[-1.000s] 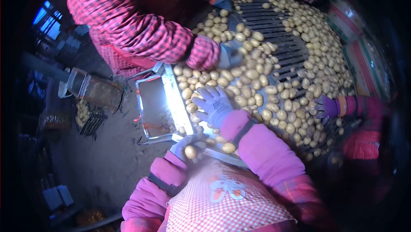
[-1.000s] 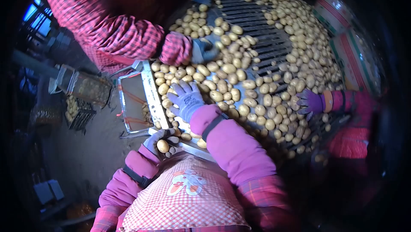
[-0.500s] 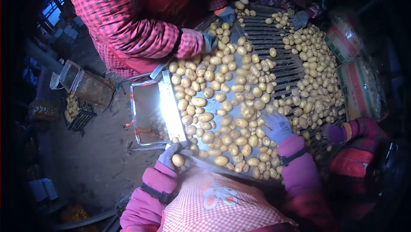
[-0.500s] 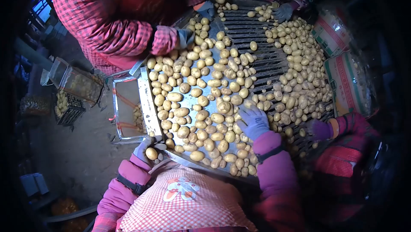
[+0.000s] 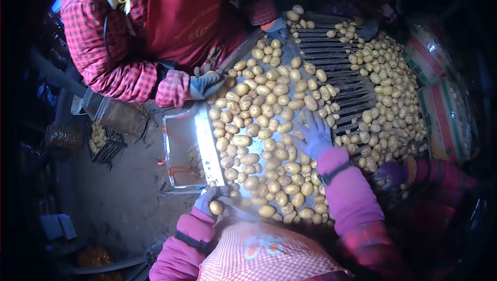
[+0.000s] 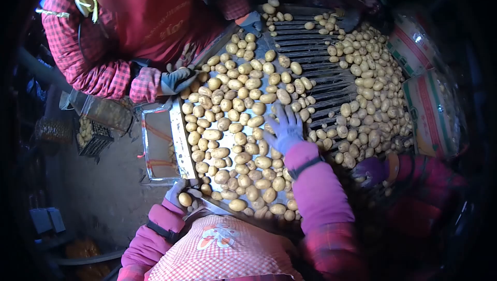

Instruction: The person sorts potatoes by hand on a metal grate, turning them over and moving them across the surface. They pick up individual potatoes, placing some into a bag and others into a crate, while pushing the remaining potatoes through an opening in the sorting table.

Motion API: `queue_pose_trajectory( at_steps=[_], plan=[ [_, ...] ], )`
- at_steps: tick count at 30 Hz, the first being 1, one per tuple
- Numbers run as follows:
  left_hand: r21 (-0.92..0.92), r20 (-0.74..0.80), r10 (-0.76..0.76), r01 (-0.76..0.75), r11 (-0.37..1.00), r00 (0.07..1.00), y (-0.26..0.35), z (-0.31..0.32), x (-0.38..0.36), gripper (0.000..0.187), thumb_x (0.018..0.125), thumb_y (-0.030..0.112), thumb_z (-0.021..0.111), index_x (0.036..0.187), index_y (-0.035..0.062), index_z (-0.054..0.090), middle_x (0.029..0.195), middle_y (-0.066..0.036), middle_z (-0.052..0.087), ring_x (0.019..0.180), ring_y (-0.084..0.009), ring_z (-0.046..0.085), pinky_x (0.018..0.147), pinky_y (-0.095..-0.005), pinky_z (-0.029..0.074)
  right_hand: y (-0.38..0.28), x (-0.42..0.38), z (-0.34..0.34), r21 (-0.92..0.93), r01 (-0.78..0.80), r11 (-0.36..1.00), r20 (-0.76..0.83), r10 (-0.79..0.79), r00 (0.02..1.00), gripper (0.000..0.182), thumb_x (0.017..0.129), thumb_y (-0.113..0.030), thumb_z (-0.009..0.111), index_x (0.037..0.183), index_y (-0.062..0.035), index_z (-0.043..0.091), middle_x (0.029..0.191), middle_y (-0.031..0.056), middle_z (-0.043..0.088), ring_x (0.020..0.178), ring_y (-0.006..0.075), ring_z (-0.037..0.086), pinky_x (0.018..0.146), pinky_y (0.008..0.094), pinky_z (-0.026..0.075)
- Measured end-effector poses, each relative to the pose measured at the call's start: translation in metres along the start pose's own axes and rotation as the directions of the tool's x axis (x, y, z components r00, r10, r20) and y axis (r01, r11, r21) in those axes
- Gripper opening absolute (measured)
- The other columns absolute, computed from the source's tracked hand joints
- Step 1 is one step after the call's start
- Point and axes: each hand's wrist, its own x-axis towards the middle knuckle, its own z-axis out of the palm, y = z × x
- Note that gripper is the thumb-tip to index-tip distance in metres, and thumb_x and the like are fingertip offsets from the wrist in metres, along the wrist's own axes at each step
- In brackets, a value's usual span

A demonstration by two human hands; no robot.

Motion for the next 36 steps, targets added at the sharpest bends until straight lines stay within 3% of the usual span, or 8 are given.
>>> queue_pose_trajectory(
  at_steps=[9,10,12,18,24,26,28,36],
  plan=[
    [-0.108,0.076,-0.053,0.061,0.992,0.996,0.0,-0.006,0.0,0.05,0.1,0.036,0.033,0.119,-0.0038,0.057,0.09,-0.014,0.069,0.062,-0.021,0.063,0.053,-0.0296,0.05,-0.018,-0.001,-0.078,0.37,-0.018,0.929,0.453,-0.163,0.876,0.034,0.083,-0.037,0.06,0.111,-0.0196,0.065,0.111,0.0085,0.061,0.106,0.025,0.056,0.092,0.0437,0.041],
    [-0.097,0.091,-0.032,0.041,0.994,0.995,0.008,-0.001,-0.006,0.049,0.1,0.035,0.034,0.12,-0.0037,0.056,0.099,-0.016,0.068,0.064,-0.0217,0.064,0.053,-0.0296,0.051,-0.025,0.013,-0.065,0.247,0.299,0.922,0.083,-0.327,0.941,0.027,0.084,-0.035,0.059,0.102,-0.0146,0.064,0.097,0.0058,0.061,0.096,0.0251,0.058,0.081,0.0421,0.045],
    [-0.193,0.085,-0.041,0.057,0.98,0.995,-0.005,-0.006,0.002,0.048,0.1,0.035,0.035,0.121,-0.0037,0.056,0.104,-0.017,0.067,0.068,-0.0223,0.064,0.055,-0.0298,0.052,-0.05,0.06,-0.047,0.265,0.14,0.954,-0.153,-0.102,0.983,0.031,0.084,-0.035,0.059,0.104,-0.0127,0.064,0.099,0.006,0.061,0.097,0.0258,0.058,0.081,0.0422,0.045],
    [-0.312,0.044,-0.037,0.049,0.949,0.998,-0.017,-0.01,0.004,0.049,0.1,0.036,0.036,0.125,-0.0015,0.055,0.108,-0.015,0.066,0.076,-0.0222,0.066,0.058,-0.0283,0.052,-0.098,0.081,0.022,0.158,0.284,0.946,-0.053,-0.279,0.959,0.062,0.079,-0.043,0.063,0.135,-0.0182,0.051,0.141,0.0142,0.042,0.133,0.0331,0.035,0.108,0.0522,0.027],
    [-0.237,0.048,-0.006,0.017,0.971,0.999,0.003,0.003,-0.006,0.045,0.1,0.036,0.04,0.115,-0.0035,0.055,0.079,-0.019,0.068,0.052,-0.0269,0.062,0.048,-0.0341,0.052,-0.046,0.072,-0.009,0.558,0.273,0.784,0.393,-0.539,0.744,0.034,0.082,-0.034,0.064,0.106,-0.0092,0.066,0.105,0.0124,0.062,0.102,0.0289,0.058,0.086,0.0437,0.048],
    [-0.221,0.03,0.011,-0.004,0.975,0.999,0.0,0.001,-0.004,0.045,0.099,0.036,0.041,0.114,-0.0034,0.056,0.079,-0.019,0.069,0.05,-0.0263,0.061,0.046,-0.0329,0.051,-0.032,0.105,-0.033,0.669,0.068,0.74,0.015,-0.105,0.994,0.027,0.084,-0.031,0.063,0.093,-0.0058,0.067,0.092,0.0107,0.063,0.09,0.0281,0.061,0.077,0.0411,0.05],
    [-0.194,0.003,-0.002,0.002,0.981,1.0,0.002,0.002,-0.004,0.045,0.099,0.036,0.042,0.114,-0.0032,0.057,0.078,-0.019,0.069,0.046,-0.0244,0.06,0.04,-0.0302,0.048,-0.018,0.137,-0.016,0.292,0.179,0.94,-0.207,-0.121,0.971,0.034,0.085,-0.032,0.061,0.109,-0.0092,0.065,0.106,0.0124,0.064,0.1,0.0313,0.06,0.086,0.0443,0.048],
    [-0.25,-0.029,-0.037,0.029,0.968,0.999,0.014,0.012,-0.009,0.045,0.099,0.036,0.041,0.115,-0.0033,0.057,0.078,-0.018,0.069,0.046,-0.0239,0.06,0.037,-0.0277,0.046,-0.091,0.156,0.035,0.122,0.229,0.966,-0.175,-0.206,0.963,0.057,0.081,-0.04,0.064,0.131,-0.0167,0.053,0.136,0.0122,0.047,0.13,0.0317,0.038,0.101,0.0486,0.036]
  ],
)
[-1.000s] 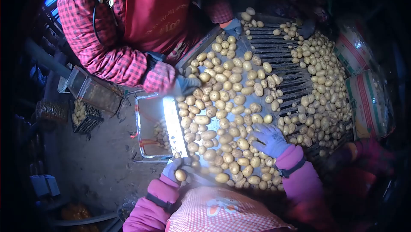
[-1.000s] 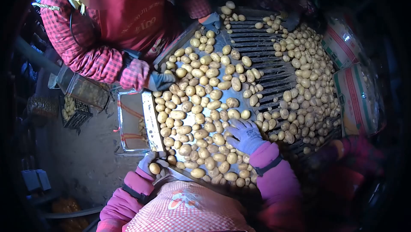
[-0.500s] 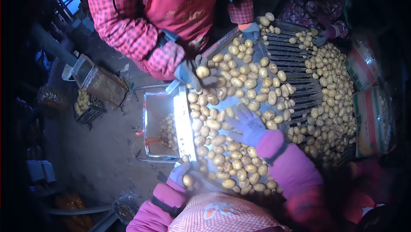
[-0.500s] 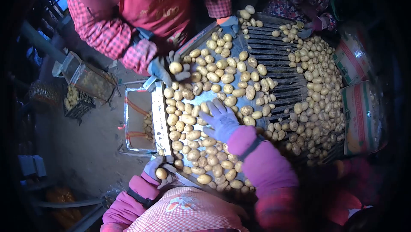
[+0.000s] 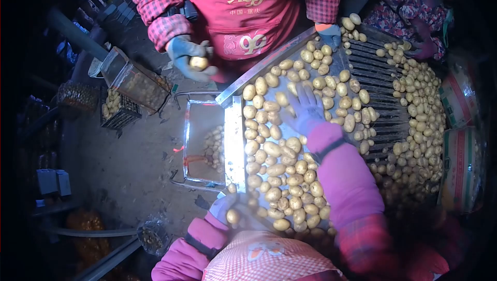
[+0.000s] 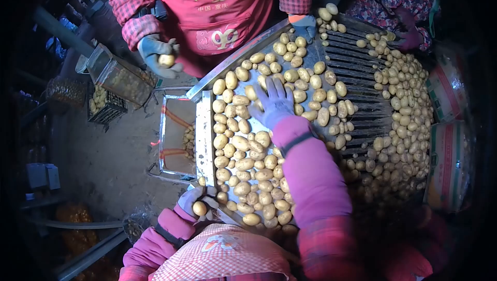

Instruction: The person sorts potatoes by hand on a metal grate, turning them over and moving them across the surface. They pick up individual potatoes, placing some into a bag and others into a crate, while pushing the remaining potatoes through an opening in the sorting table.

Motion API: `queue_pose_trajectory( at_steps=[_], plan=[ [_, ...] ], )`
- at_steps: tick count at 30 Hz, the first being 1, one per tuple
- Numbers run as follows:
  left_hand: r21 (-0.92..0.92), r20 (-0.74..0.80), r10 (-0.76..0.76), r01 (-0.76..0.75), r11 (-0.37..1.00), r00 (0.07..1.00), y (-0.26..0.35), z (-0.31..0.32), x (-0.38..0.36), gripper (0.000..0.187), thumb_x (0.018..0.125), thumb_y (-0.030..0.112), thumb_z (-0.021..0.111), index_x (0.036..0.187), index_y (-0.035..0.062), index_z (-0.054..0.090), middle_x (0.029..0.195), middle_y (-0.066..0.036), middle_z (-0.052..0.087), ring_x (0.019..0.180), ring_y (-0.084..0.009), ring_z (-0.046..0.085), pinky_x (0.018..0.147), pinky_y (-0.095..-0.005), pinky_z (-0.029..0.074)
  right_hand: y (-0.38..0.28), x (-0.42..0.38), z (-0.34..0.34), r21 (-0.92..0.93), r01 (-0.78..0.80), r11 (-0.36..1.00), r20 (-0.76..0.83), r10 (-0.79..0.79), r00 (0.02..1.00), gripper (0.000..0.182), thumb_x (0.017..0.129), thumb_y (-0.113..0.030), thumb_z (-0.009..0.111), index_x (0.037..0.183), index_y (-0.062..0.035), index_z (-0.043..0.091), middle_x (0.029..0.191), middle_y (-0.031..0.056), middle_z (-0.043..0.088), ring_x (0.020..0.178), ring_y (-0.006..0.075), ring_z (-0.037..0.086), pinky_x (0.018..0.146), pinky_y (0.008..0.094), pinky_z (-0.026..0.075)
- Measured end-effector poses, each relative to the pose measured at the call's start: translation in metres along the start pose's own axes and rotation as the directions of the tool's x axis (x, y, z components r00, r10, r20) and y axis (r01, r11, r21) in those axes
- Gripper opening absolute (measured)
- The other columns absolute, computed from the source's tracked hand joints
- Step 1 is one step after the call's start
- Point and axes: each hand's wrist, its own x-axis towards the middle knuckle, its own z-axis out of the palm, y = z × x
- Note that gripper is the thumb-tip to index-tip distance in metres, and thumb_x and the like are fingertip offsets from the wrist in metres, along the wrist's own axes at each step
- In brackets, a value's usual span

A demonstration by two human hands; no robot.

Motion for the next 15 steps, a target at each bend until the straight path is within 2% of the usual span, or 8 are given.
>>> queue_pose_trajectory(
  at_steps=[1,3,4,6,7,9,13,15],
  plan=[
    [-0.045,-0.011,-0.015,0.015,0.999,1.0,0.004,0.004,-0.001,0.046,0.1,0.036,0.04,0.116,-0.0034,0.056,0.078,-0.018,0.069,0.046,-0.0241,0.06,0.037,-0.0278,0.046,0.006,-0.013,-0.007,-0.007,0.004,1.0,0.004,-0.004,1.0,0.057,0.081,-0.04,0.064,0.131,-0.0167,0.053,0.136,0.0122,0.047,0.13,0.0317,0.038,0.101,0.0486,0.036],
    [-0.098,0.009,-0.015,0.016,0.995,1.0,0.005,0.012,-0.006,0.047,0.1,0.037,0.039,0.116,-0.0035,0.056,0.078,-0.019,0.069,0.046,-0.0249,0.06,0.037,-0.0286,0.047,0.015,-0.041,-0.053,0.012,0.205,0.979,0.298,-0.199,0.934,0.06,0.081,-0.039,0.064,0.135,-0.0188,0.05,0.138,0.0138,0.045,0.131,0.0331,0.038,0.103,0.0476,0.035],
    [-0.057,0.017,-0.002,0.003,0.998,1.0,0.004,0.01,-0.003,0.047,0.1,0.038,0.039,0.115,-0.0036,0.056,0.078,-0.019,0.069,0.046,-0.0248,0.06,0.037,-0.0287,0.047,0.027,-0.055,-0.063,-0.012,0.203,0.979,0.302,-0.19,0.934,0.06,0.081,-0.039,0.064,0.135,-0.0188,0.05,0.138,0.0138,0.045,0.131,0.0331,0.038,0.103,0.0476,0.035],
    [0.027,0.068,0.034,-0.036,0.999,0.997,-0.013,-0.016,0.009,0.048,0.1,0.039,0.039,0.114,-0.0039,0.056,0.077,-0.02,0.068,0.046,-0.0251,0.06,0.037,-0.0293,0.046,0.053,-0.079,-0.07,0.311,-0.101,0.945,0.418,-0.04,0.908,0.056,0.082,-0.037,0.065,0.133,-0.0186,0.053,0.138,0.0147,0.045,0.131,0.0348,0.038,0.104,0.0474,0.035],
    [0.027,0.072,0.033,-0.035,0.999,0.997,-0.01,-0.012,0.007,0.048,0.1,0.039,0.039,0.114,-0.0039,0.056,0.077,-0.02,0.068,0.046,-0.0251,0.06,0.037,-0.0293,0.046,0.063,-0.089,-0.069,0.308,-0.103,0.946,0.418,-0.038,0.908,0.056,0.082,-0.037,0.065,0.133,-0.0186,0.053,0.138,0.0147,0.045,0.131,0.0348,0.038,0.104,0.0474,0.035],
    [0.011,0.046,0.03,-0.031,0.999,0.998,-0.001,0.0,-0.001,0.048,0.1,0.039,0.039,0.114,-0.0038,0.055,0.077,-0.02,0.068,0.046,-0.0259,0.06,0.038,-0.0299,0.046,0.075,-0.113,-0.073,0.053,-0.217,0.975,0.021,0.216,0.976,0.047,0.083,-0.035,0.064,0.127,-0.0175,0.059,0.131,0.0157,0.052,0.127,0.036,0.044,0.102,0.0489,0.037],
    [0.061,0.122,0.084,-0.092,0.994,0.989,-0.017,-0.021,0.012,0.046,0.1,0.037,0.038,0.115,-0.0037,0.054,0.078,-0.02,0.068,0.046,-0.0266,0.06,0.039,-0.0312,0.046,0.07,-0.152,-0.091,-0.106,-0.2,0.974,0.054,0.207,0.977,0.04,0.084,-0.035,0.064,0.118,-0.0154,0.064,0.124,0.0159,0.057,0.124,0.0374,0.047,0.099,0.0517,0.039],
    [0.007,0.098,0.041,-0.042,0.999,0.994,-0.01,-0.009,0.004,0.045,0.1,0.036,0.038,0.115,-0.0035,0.054,0.078,-0.02,0.068,0.046,-0.0269,0.06,0.04,-0.0316,0.047,0.07,-0.159,-0.11,-0.053,-0.239,0.97,0.297,0.244,0.923,0.034,0.085,-0.034,0.062,0.114,-0.0157,0.065,0.117,0.0127,0.06,0.117,0.0321,0.053,0.091,0.0489,0.044]
  ],
)
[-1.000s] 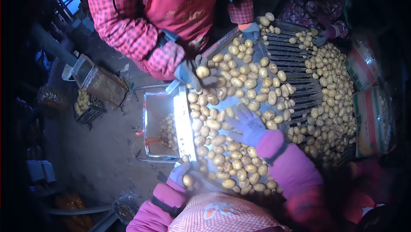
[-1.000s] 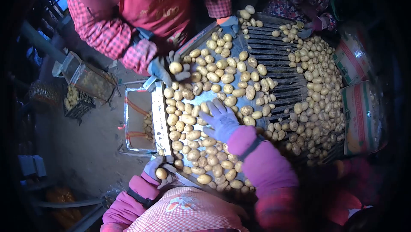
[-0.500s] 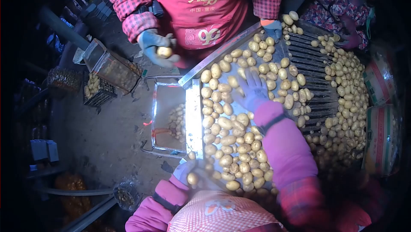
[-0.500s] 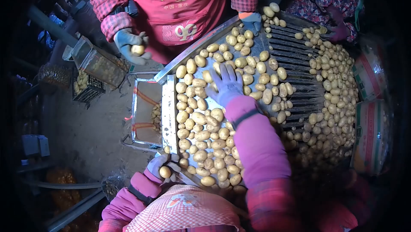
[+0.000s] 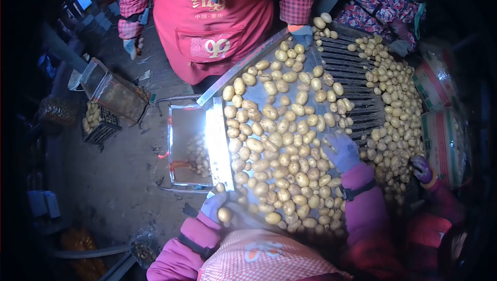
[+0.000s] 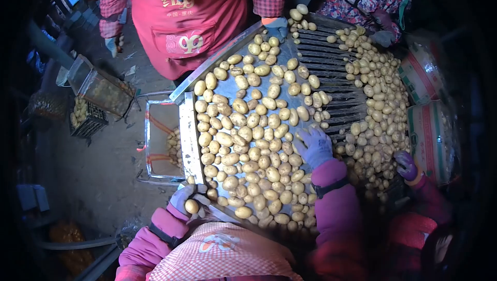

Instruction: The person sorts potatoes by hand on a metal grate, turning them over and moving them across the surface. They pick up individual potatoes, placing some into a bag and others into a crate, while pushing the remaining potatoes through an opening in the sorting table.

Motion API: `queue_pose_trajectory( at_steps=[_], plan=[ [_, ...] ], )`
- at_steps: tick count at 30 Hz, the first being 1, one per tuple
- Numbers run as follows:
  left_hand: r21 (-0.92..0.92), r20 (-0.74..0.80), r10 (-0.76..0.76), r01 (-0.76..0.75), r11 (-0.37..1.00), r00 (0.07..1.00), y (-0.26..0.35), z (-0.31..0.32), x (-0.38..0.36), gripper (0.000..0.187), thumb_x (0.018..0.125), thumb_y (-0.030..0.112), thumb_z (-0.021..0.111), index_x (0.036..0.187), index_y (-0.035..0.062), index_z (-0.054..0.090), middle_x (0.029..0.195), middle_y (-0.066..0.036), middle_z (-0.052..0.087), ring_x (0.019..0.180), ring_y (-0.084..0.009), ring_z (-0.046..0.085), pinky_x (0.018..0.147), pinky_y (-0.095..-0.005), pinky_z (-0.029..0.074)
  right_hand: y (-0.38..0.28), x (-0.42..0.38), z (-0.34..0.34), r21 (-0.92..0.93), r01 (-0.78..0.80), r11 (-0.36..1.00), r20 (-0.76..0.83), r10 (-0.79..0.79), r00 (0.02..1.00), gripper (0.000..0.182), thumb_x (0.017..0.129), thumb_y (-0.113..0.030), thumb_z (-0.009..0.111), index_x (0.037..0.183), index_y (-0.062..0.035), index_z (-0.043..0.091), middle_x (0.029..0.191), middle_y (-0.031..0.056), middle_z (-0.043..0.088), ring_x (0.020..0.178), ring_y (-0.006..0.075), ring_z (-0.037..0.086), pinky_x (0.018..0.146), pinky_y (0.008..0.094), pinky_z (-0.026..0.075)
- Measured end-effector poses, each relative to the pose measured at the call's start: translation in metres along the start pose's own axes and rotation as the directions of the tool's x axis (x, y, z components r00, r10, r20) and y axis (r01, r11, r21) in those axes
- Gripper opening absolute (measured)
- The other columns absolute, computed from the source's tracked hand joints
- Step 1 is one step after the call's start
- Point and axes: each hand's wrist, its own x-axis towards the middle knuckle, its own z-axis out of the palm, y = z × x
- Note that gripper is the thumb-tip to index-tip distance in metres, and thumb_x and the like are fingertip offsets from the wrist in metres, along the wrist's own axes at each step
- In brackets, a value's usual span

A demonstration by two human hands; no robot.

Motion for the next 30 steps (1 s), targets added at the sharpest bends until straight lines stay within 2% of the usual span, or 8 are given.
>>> queue_pose_trajectory(
  at_steps=[1,5,10,14,18,20,23,30],
  plan=[
    [-0.057,-0.031,-0.034,0.032,0.998,0.999,0.004,0.005,-0.001,0.045,0.1,0.036,0.038,0.114,-0.0033,0.055,0.079,-0.02,0.067,0.046,-0.0271,0.059,0.041,-0.032,0.048,0.0,0.014,-0.016,0.117,-0.211,0.97,0.234,0.18,0.956,0.023,0.086,-0.032,0.06,0.102,-0.0154,0.065,0.105,0.0095,0.063,0.1,0.0282,0.06,0.08,0.0438,0.049],
    [-0.059,0.054,-0.043,0.046,0.997,0.998,-0.007,-0.016,0.007,0.041,0.099,0.033,0.04,0.113,-0.0028,0.055,0.081,-0.02,0.066,0.055,-0.029,0.061,0.054,-0.0382,0.053,-0.085,0.09,-0.021,0.229,0.209,0.951,-0.292,-0.138,0.947,0.018,0.091,-0.027,0.051,0.095,-0.0136,0.062,0.086,0.0089,0.062,0.077,0.0312,0.062,0.069,0.0436,0.051],
    [0.084,0.101,0.029,-0.038,0.996,0.995,-0.005,-0.009,0.002,0.049,0.101,0.029,0.029,0.128,-0.0023,0.055,0.118,-0.013,0.063,0.107,-0.0242,0.061,0.086,-0.0336,0.051,-0.149,0.154,0.062,0.019,-0.123,0.992,0.066,0.122,0.99,0.035,0.09,-0.032,0.055,0.117,-0.0113,0.061,0.112,0.0105,0.065,0.099,0.0289,0.064,0.079,0.0426,0.052],
    [0.005,0.068,-0.001,0.001,1.0,0.998,0.0,0.001,-0.002,0.044,0.099,0.029,0.04,0.13,-0.0012,0.051,0.111,-0.015,0.063,0.095,-0.0251,0.062,0.077,-0.0364,0.053,-0.137,0.154,0.032,0.158,-0.167,0.973,0.258,0.122,0.958,0.038,0.089,-0.031,0.058,0.121,-0.0108,0.058,0.115,0.0133,0.064,0.104,0.0274,0.063,0.082,0.0399,0.052],
    [-0.13,0.072,0.065,-0.055,0.99,0.995,0.017,0.027,-0.009,0.047,0.099,0.028,0.043,0.139,0.0027,0.042,0.109,-0.016,0.064,0.086,-0.0243,0.065,0.067,-0.036,0.056,-0.133,0.102,0.02,0.834,0.027,0.551,-0.054,0.032,0.998,0.036,0.09,-0.037,0.064,0.113,-0.0091,0.062,0.088,0.0178,0.068,0.083,0.0313,0.066,0.074,0.0408,0.051],
    [-0.089,0.17,0.069,-0.054,0.995,0.983,0.024,0.041,-0.006,0.061,0.091,0.028,0.058,0.142,0.002,0.035,0.133,-0.017,0.053,0.121,-0.0302,0.055,0.101,-0.0392,0.046,-0.159,0.055,-0.005,0.902,-0.02,0.43,0.088,-0.139,0.986,0.038,0.091,-0.035,0.064,0.113,-0.0043,0.06,0.092,0.016,0.067,0.084,0.0255,0.065,0.077,0.0376,0.051],
    [0.221,0.159,0.262,-0.292,0.93,0.952,-0.006,0.019,0.029,0.053,0.082,-0.008,0.052,0.134,-0.0014,0.046,0.127,-0.014,0.059,0.122,-0.0235,0.054,0.102,-0.0347,0.044,-0.142,0.013,-0.017,0.89,-0.035,0.454,0.096,-0.112,0.989,0.04,0.092,-0.031,0.063,0.119,-0.0011,0.058,0.105,0.0153,0.066,0.095,0.0243,0.063,0.081,0.0358,0.051],
    [-0.218,0.298,-0.149,0.22,0.951,0.943,0.002,0.013,0.005,0.054,0.089,0.034,0.055,0.134,0.0044,0.048,0.111,-0.022,0.062,0.089,-0.0307,0.064,0.073,-0.0396,0.054,-0.044,-0.11,-0.03,0.352,-0.257,0.9,-0.146,0.324,0.935,0.048,0.081,-0.033,0.07,0.119,-0.0058,0.059,0.121,0.0174,0.055,0.111,0.0354,0.054,0.095,0.0476,0.043]
  ],
)
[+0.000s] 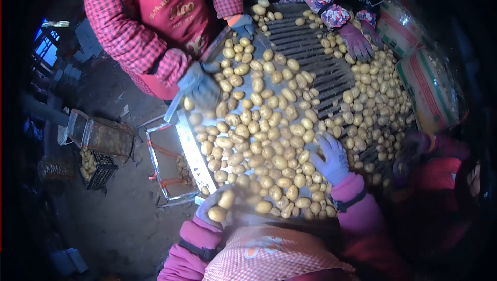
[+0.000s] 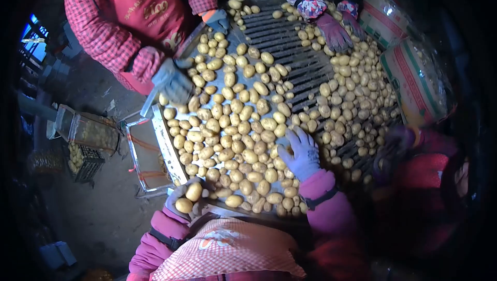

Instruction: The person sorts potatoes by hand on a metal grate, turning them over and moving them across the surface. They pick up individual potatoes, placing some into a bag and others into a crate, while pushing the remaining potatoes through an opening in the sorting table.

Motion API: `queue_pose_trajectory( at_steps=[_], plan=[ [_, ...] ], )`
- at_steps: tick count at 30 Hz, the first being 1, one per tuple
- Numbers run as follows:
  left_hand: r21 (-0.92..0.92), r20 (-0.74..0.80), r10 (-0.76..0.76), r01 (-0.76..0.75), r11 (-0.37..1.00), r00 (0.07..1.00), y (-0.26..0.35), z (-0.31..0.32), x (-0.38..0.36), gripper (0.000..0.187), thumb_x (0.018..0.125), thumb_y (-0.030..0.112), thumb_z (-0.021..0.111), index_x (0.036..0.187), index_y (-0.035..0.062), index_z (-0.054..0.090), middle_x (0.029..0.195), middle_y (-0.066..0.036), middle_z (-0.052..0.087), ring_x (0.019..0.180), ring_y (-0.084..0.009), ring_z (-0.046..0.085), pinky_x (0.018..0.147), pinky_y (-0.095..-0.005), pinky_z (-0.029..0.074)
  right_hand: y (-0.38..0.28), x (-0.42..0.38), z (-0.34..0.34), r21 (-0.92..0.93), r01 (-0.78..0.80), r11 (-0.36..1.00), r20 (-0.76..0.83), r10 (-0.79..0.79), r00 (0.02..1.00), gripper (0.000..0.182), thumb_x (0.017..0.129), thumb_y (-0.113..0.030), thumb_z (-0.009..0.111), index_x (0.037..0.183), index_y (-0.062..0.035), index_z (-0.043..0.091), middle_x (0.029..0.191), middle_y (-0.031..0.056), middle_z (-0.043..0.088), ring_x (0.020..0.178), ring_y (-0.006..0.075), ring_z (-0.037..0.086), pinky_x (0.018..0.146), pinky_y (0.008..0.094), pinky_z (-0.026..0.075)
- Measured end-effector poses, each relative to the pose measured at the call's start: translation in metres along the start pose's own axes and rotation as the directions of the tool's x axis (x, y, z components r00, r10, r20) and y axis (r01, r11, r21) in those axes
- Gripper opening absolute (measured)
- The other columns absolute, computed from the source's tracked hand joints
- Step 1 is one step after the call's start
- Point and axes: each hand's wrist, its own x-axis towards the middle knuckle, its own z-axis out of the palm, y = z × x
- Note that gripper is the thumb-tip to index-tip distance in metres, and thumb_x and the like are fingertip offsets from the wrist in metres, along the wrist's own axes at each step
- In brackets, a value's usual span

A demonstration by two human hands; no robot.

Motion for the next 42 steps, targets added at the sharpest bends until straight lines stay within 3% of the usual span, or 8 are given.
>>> queue_pose_trajectory(
  at_steps=[10,16,22,27,33,36,38,42],
  plan=[
    [-0.165,0.117,-0.054,0.073,0.984,0.992,-0.002,0.002,0.0,0.055,0.091,0.036,0.057,0.139,0.012,0.043,0.127,-0.018,0.054,0.098,-0.0347,0.061,0.069,-0.0412,0.055,-0.006,0.018,0.068,-0.275,0.154,0.949,0.325,-0.059,0.944,0.083,0.07,-0.056,0.07,0.139,-0.0168,0.044,0.137,0.0141,0.043,0.134,0.0333,0.031,0.106,0.0567,0.023],
    [-0.107,0.154,-0.042,0.059,0.992,0.987,-0.002,0.005,-0.005,0.056,0.09,0.039,0.058,0.136,0.0101,0.045,0.127,-0.016,0.054,0.101,-0.0357,0.06,0.071,-0.0413,0.055,-0.003,0.006,0.024,0.14,0.028,0.99,-0.11,-0.013,0.994,0.043,0.083,-0.029,0.066,0.119,-0.0065,0.06,0.121,0.0152,0.06,0.108,0.0348,0.057,0.092,0.0442,0.045],
    [-0.024,0.149,0.034,-0.031,0.999,0.988,-0.001,0.001,-0.02,0.061,0.09,0.043,0.059,0.136,0.0058,0.044,0.12,-0.017,0.054,0.095,-0.0314,0.062,0.063,-0.0352,0.059,0.067,-0.145,0.01,-0.404,-0.257,0.878,-0.046,0.261,0.964,0.071,0.077,-0.043,0.071,0.133,-0.0059,0.049,0.131,0.0234,0.049,0.119,0.0459,0.045,0.097,0.0545,0.04],
    [0.118,-0.03,-0.062,0.065,0.991,0.998,0.002,-0.004,-0.02,0.048,0.094,0.035,0.051,0.132,0.0051,0.049,0.111,-0.015,0.061,0.062,-0.0193,0.062,0.051,-0.0229,0.053,-0.013,-0.126,0.053,-0.338,-0.253,0.907,0.116,0.307,0.944,0.085,0.077,-0.053,0.065,0.146,-0.0134,0.034,0.139,0.0279,0.039,0.127,0.0452,0.039,0.102,0.0547,0.035],
    [0.029,0.057,-0.215,0.213,0.977,0.975,-0.002,-0.016,-0.019,0.05,0.095,0.037,0.048,0.135,0.0073,0.048,0.123,-0.016,0.059,0.087,-0.0208,0.063,0.054,-0.0262,0.051,-0.027,-0.119,0.035,0.076,-0.325,0.943,-0.023,0.328,0.945,0.055,0.085,-0.035,0.064,0.131,-0.0089,0.051,0.12,0.0213,0.058,0.11,0.035,0.055,0.092,0.0461,0.045],
    [0.094,0.068,-0.232,0.225,0.97,0.97,-0.007,-0.012,-0.014,0.051,0.095,0.038,0.049,0.136,0.0081,0.046,0.128,-0.017,0.055,0.09,-0.0234,0.062,0.054,-0.0276,0.05,-0.06,-0.147,0.009,0.266,-0.479,0.837,-0.182,0.531,0.827,0.029,0.092,-0.019,0.06,0.117,-0.0047,0.061,0.108,0.0173,0.064,0.095,0.0305,0.063,0.081,0.0358,0.051],
    [0.373,-0.007,-0.06,0.059,0.926,0.998,-0.011,0.011,-0.018,0.063,0.093,0.049,0.049,0.138,0.006,0.042,0.107,-0.012,0.063,0.071,-0.0224,0.063,0.048,-0.0308,0.05,-0.079,-0.166,0.018,0.812,-0.398,0.427,0.117,0.549,0.827,0.025,0.095,-0.016,0.058,0.116,-0.0026,0.061,0.106,0.0109,0.064,0.097,0.0242,0.063,0.081,0.0361,0.051],
    [0.783,0.188,0.268,-0.31,0.54,0.945,-0.054,0.058,0.001,0.064,0.093,0.042,0.054,0.145,0.0093,0.034,0.114,-0.011,0.059,0.08,-0.02,0.062,0.065,-0.0295,0.052,-0.146,-0.165,0.031,0.778,-0.463,-0.425,0.574,0.181,0.799,0.037,0.096,-0.012,0.057,0.133,-0.0053,0.052,0.116,0.0114,0.061,0.101,0.0209,0.06,0.088,0.0343,0.05]
  ],
)
